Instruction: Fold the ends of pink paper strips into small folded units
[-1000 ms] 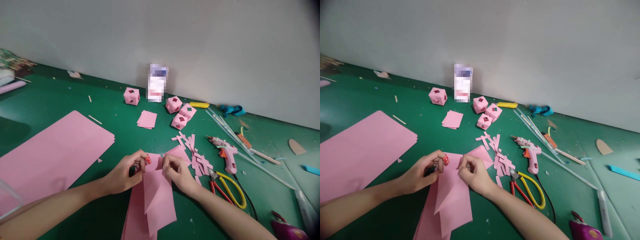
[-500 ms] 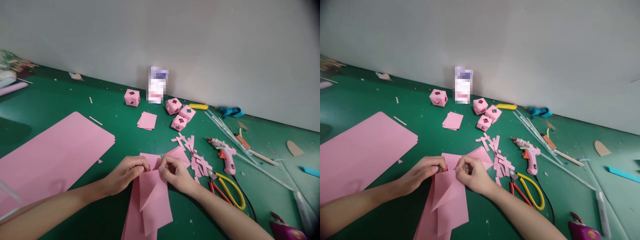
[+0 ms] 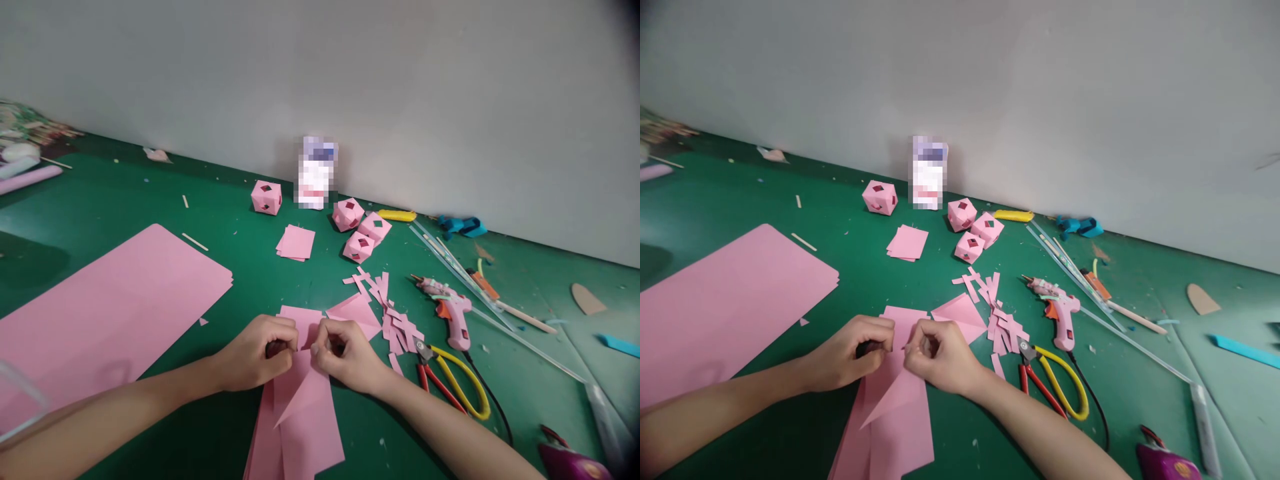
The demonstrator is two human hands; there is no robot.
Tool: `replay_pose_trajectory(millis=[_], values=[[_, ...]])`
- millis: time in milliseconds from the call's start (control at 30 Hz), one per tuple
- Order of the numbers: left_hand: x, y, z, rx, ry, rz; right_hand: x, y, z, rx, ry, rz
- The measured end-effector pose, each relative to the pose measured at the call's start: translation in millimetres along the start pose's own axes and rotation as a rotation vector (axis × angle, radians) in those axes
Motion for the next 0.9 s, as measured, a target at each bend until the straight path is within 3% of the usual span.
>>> replay_pose_trajectory(millis=[367,567,767,900], values=[[-7.8,-4.1,-0.6,0.032,-0.120,0.036,-12.0,-1.1,-1.9,-0.074,0.171,0.081],[-7.6,-3.3,-4.5,-0.178,-0.234,0.205,-14.1,0.5,2.3,-0.009,0.174,0.107],[-3.1,-1.3,-3.0,-0.129,-0.074,0.092,-10.6,2.5,6.1,0.022,0.121,0.110],[-4.9,-0.6,-3.9,-0.104,-0.084,0.078,-7.2,0.1,2.9,0.003,0.029,-0.041]])
Point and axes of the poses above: each hand's wrist, its own y-axis towards the middle knuckle, its own x-axis out of the palm, z = x × y, the point moved 2 cm from there along y, towards the middle knuckle, and after that the axes turned 1 degree about x, right-handed, at the moved point
